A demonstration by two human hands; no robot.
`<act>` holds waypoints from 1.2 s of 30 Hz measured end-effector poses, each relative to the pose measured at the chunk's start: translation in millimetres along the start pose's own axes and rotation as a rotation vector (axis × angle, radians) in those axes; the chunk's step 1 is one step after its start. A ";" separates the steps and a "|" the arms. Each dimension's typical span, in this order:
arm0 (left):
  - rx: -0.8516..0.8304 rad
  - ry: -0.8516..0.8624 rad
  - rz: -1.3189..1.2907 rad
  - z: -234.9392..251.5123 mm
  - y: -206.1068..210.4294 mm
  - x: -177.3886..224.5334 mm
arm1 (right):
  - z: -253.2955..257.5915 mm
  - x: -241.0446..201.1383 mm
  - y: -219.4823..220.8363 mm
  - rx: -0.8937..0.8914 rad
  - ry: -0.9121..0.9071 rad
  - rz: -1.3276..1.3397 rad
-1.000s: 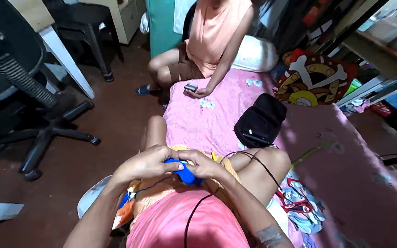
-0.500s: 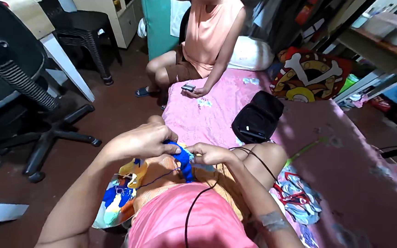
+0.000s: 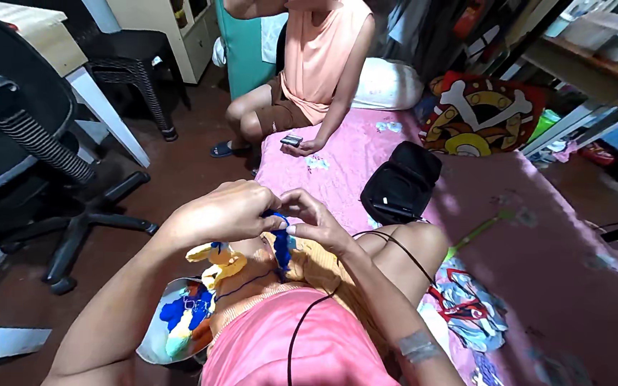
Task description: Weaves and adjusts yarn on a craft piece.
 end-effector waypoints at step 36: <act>-0.062 -0.002 -0.065 3.7 3.8 -4.1 | -5.4 19.1 7.3 -0.415 0.218 0.346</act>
Point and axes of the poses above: each hand's wrist, its own z-axis towards the middle knuckle, its own y-axis out of the palm, x = y × z, the point moved 4 cm from there along z, towards the middle knuckle, and after that the axes turned 5 degrees about y, right-handed, at the moved point
